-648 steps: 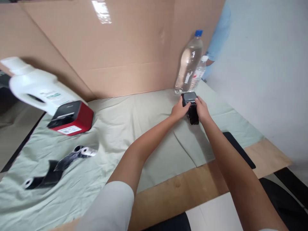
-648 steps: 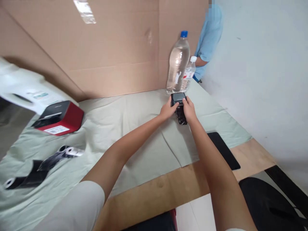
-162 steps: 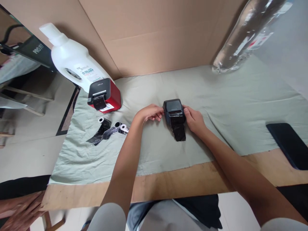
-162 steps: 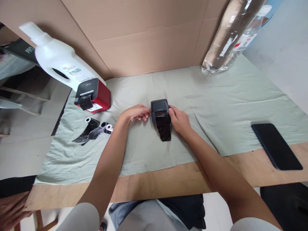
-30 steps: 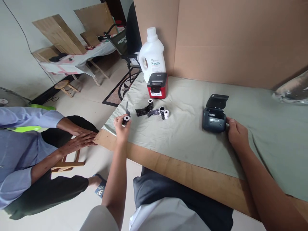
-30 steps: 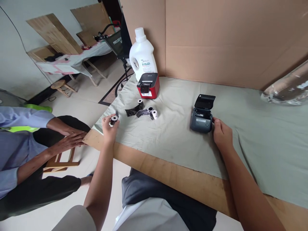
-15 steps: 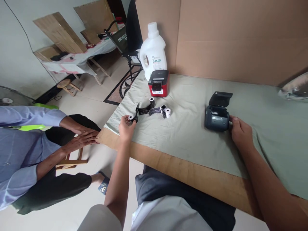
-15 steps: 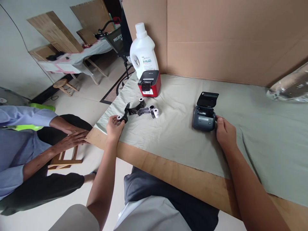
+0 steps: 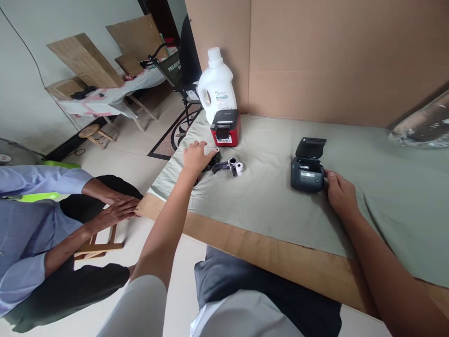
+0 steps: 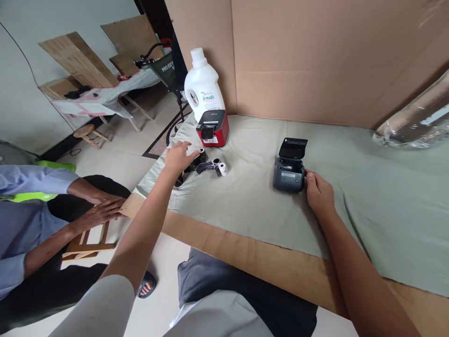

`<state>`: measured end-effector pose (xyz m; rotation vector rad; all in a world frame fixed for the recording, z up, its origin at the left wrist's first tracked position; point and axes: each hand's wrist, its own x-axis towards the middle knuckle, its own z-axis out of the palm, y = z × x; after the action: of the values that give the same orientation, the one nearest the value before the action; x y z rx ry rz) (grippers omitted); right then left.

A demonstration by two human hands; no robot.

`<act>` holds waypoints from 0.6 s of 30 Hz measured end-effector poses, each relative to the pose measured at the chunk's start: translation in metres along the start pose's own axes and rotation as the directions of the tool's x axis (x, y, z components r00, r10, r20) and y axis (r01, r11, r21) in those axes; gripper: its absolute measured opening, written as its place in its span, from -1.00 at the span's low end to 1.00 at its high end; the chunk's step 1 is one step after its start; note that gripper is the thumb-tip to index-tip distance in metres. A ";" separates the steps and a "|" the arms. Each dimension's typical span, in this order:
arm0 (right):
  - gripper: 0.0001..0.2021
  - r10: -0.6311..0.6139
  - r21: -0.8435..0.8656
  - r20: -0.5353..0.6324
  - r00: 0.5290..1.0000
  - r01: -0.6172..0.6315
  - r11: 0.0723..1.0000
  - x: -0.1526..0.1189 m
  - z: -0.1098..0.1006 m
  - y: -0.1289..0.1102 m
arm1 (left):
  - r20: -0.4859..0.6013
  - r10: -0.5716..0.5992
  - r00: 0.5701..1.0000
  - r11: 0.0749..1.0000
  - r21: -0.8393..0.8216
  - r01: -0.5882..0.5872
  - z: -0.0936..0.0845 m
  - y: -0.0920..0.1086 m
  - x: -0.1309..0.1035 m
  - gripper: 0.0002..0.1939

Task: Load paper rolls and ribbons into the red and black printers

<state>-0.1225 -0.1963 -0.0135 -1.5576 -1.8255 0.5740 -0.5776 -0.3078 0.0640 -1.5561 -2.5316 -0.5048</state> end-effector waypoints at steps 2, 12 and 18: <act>-0.43 -0.001 -0.010 0.012 1.000 0.001 1.000 0.000 0.000 -0.001 | 0.171 -0.002 0.985 0.995 0.097 -0.015 0.008 0.015 0.029 -0.43; -0.64 -0.199 0.108 -0.087 0.976 0.208 0.972 -0.018 -0.034 -0.029 | -0.224 0.182 0.957 0.813 -0.513 -0.275 -0.030 0.038 -0.025 -0.57; -0.74 -0.495 0.339 0.128 0.860 0.431 0.836 -0.042 -0.048 -0.091 | -0.016 0.520 0.854 0.287 -0.938 -0.192 -0.003 0.126 -0.113 -0.61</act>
<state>-0.1472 -0.2597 0.0751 -0.8267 -2.0675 0.7574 -0.4145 -0.3516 0.0619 -2.6263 -1.8496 -2.0213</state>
